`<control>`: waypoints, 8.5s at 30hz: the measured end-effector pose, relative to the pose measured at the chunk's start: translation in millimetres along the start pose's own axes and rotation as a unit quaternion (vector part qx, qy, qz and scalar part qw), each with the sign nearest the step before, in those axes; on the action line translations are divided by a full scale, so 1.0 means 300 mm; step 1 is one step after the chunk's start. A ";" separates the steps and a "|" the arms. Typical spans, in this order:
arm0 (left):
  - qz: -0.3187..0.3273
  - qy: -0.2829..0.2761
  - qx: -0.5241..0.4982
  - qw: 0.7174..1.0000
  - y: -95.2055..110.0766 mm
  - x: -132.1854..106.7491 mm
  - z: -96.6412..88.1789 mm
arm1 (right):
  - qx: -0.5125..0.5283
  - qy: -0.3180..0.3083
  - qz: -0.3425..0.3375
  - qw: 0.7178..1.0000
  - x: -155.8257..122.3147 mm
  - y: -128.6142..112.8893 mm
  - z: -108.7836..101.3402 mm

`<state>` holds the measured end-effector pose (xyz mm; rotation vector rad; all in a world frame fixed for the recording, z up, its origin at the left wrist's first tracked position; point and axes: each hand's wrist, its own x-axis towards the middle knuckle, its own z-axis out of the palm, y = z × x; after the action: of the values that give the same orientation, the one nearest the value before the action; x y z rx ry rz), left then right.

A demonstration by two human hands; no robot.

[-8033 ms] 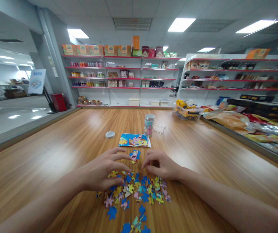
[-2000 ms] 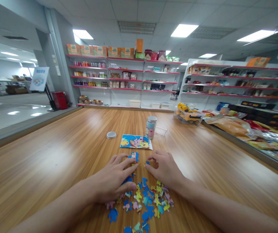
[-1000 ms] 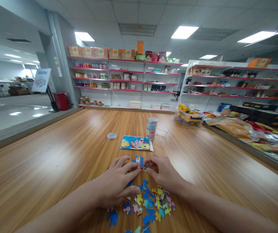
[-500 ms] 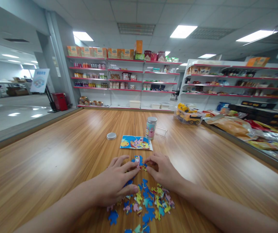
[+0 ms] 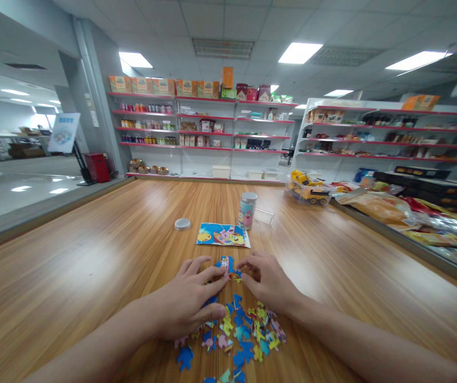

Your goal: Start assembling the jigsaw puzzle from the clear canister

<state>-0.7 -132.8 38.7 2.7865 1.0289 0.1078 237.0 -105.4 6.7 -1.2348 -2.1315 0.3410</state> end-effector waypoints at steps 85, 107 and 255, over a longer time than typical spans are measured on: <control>-0.030 0.202 0.003 0.979 -0.113 -0.012 0.003 | 0.039 -0.005 -0.125 0.991 -0.019 -0.022 -0.024; 0.019 0.234 -0.163 0.958 -0.119 0.006 0.042 | 0.026 0.039 -0.017 0.999 -0.004 -0.006 -0.014; -0.174 0.189 0.043 0.966 -0.167 -0.023 -0.024 | 0.027 -0.011 -0.027 0.999 -0.003 -0.006 -0.004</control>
<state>-39.0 -98.8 36.6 2.6648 1.6294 0.5774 236.9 -107.2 8.1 -1.1461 -2.1547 0.3888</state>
